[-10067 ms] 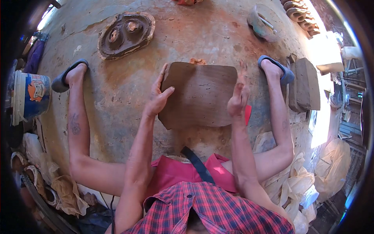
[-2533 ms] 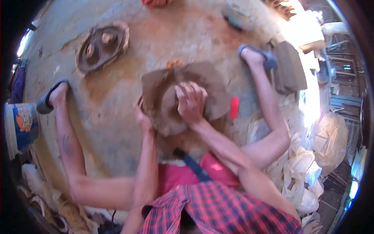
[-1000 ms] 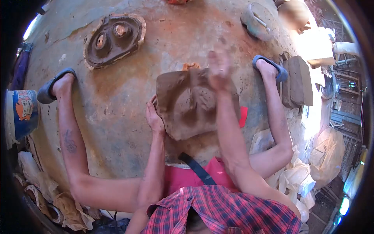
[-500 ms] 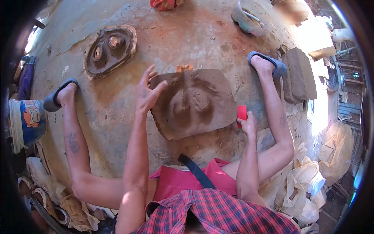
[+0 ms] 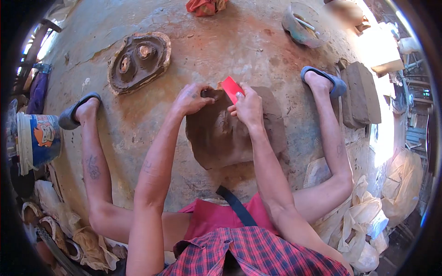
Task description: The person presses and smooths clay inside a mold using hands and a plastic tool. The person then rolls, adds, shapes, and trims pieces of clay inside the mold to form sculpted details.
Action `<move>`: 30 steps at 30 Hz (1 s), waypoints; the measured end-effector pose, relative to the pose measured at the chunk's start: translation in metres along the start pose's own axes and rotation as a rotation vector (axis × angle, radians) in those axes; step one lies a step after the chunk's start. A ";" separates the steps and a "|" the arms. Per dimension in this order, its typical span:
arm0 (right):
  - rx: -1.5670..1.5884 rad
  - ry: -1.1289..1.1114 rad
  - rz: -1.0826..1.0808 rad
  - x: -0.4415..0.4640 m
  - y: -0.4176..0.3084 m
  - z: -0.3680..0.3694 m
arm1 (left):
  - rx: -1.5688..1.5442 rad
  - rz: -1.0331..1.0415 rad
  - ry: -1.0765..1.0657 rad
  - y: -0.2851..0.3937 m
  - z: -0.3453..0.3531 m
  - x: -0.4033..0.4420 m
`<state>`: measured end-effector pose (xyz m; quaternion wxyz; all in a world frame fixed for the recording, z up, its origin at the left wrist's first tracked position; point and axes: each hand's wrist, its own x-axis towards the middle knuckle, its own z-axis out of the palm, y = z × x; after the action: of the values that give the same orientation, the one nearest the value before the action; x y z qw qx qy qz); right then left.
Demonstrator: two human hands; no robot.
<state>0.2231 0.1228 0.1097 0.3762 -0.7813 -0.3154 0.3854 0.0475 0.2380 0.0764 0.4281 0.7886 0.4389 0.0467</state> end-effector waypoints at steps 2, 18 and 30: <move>0.005 -0.006 -0.038 -0.001 -0.002 0.007 | 0.010 -0.002 0.010 0.001 0.000 -0.001; -0.245 0.038 -0.077 -0.010 0.022 0.031 | -0.198 0.045 0.094 -0.009 0.007 -0.004; -0.621 -0.125 -0.359 -0.036 0.008 0.050 | -1.074 0.183 0.129 -0.039 0.014 -0.022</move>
<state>0.1649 0.1078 0.0958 0.1628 -0.7655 -0.5719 0.2459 0.0152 0.2224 0.0461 0.7369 0.4898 0.3084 0.3494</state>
